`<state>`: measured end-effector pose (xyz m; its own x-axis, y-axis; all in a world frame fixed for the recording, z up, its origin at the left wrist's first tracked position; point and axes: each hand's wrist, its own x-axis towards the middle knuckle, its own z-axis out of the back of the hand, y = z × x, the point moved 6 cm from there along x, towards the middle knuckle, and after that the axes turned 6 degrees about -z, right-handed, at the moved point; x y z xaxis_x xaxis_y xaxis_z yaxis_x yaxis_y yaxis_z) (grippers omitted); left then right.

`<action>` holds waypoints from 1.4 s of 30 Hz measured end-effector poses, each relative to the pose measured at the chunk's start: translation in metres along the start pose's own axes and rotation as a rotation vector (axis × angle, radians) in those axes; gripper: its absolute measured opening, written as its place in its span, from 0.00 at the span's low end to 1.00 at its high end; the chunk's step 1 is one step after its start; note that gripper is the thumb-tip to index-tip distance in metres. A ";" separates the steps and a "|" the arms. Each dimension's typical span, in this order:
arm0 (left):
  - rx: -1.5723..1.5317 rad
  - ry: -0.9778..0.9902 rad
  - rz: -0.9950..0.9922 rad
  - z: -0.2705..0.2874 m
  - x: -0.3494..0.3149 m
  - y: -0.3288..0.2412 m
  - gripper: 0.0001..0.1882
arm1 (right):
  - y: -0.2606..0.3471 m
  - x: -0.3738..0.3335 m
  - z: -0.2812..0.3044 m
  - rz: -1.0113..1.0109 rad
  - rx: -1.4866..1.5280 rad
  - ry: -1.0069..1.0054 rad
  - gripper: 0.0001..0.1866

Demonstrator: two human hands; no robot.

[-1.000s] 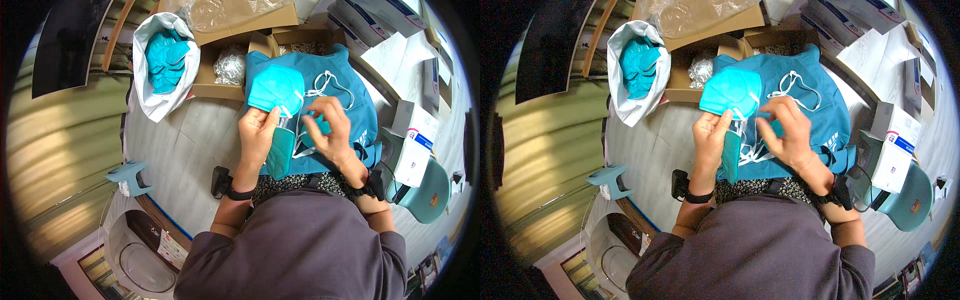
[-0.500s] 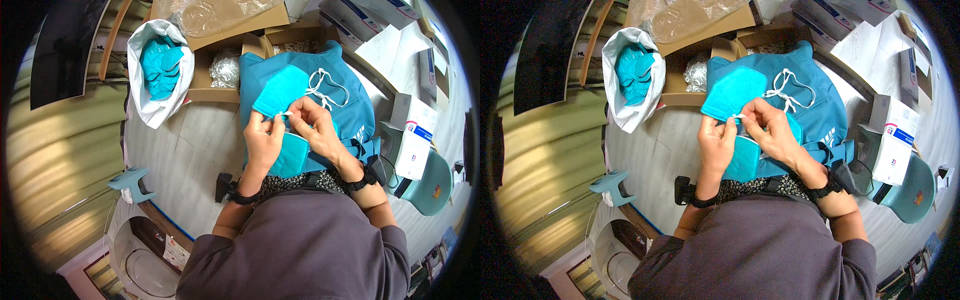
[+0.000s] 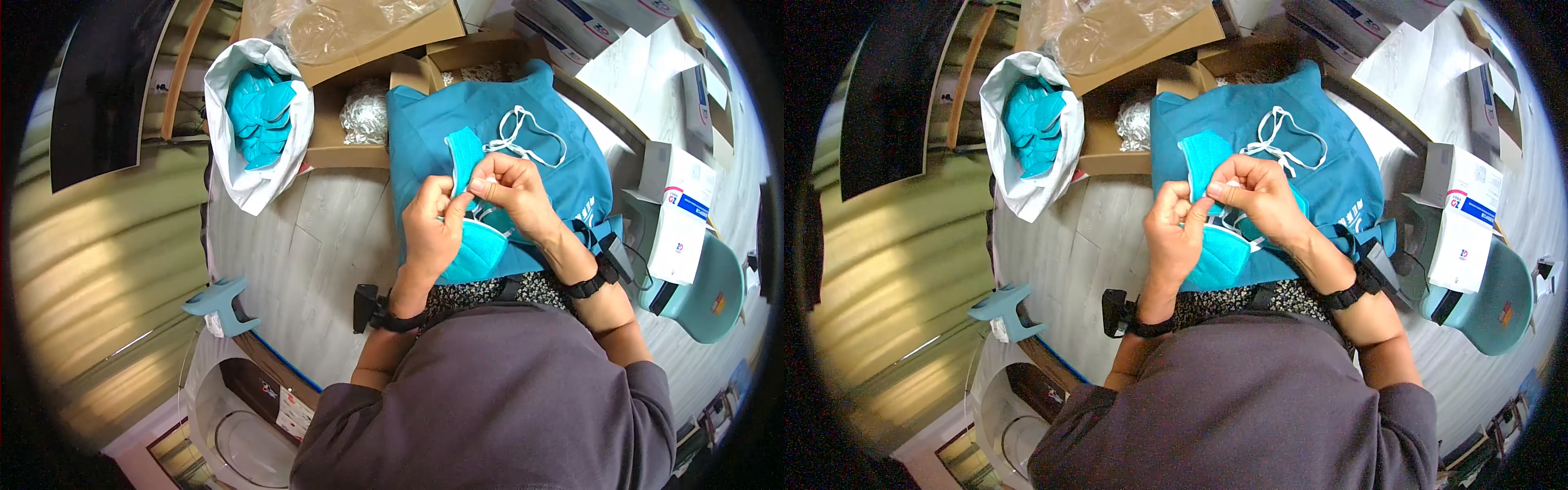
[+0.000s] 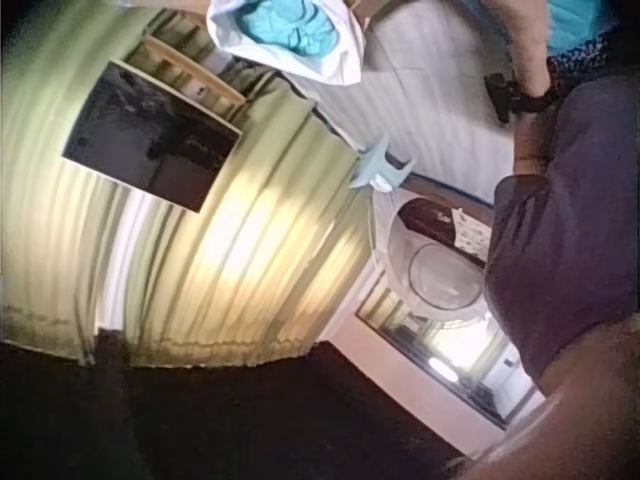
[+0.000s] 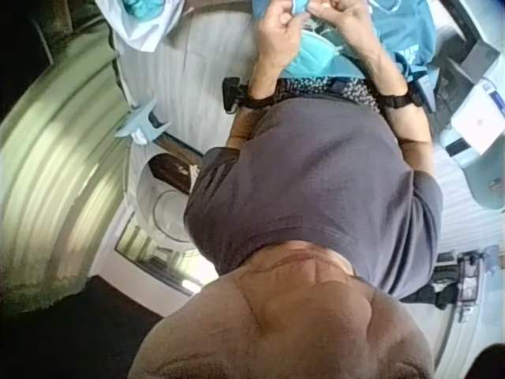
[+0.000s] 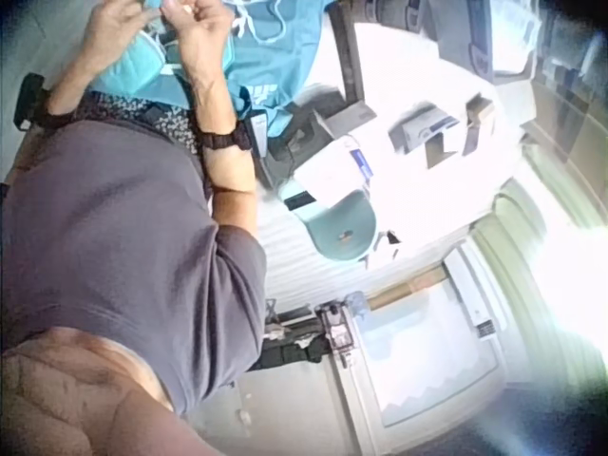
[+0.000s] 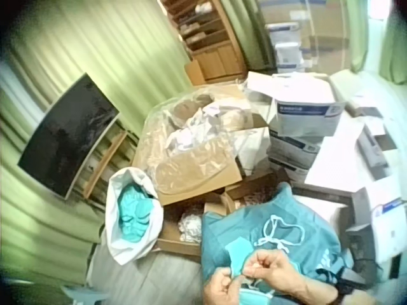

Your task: Inspect and organize medical face masks and sterile packaging.

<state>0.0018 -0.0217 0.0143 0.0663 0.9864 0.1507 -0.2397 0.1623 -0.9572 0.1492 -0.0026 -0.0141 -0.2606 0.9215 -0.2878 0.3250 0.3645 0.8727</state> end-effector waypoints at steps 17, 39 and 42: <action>-0.067 -0.205 0.110 0.041 0.007 -0.035 0.05 | 0.066 -0.003 0.004 0.413 -0.800 -0.217 0.14; 0.113 0.015 0.080 0.024 -0.005 -0.038 0.11 | 0.036 -0.001 0.007 0.412 -0.878 -0.259 0.02; 0.202 0.068 0.022 0.031 0.000 -0.059 0.10 | 0.048 -0.002 0.006 0.421 -0.837 -0.255 0.04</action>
<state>-0.0144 -0.0300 0.0789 0.1225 0.9867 0.1066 -0.4306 0.1496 -0.8901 0.1709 0.0141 0.0254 -0.0342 0.9920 0.1217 -0.4313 -0.1245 0.8936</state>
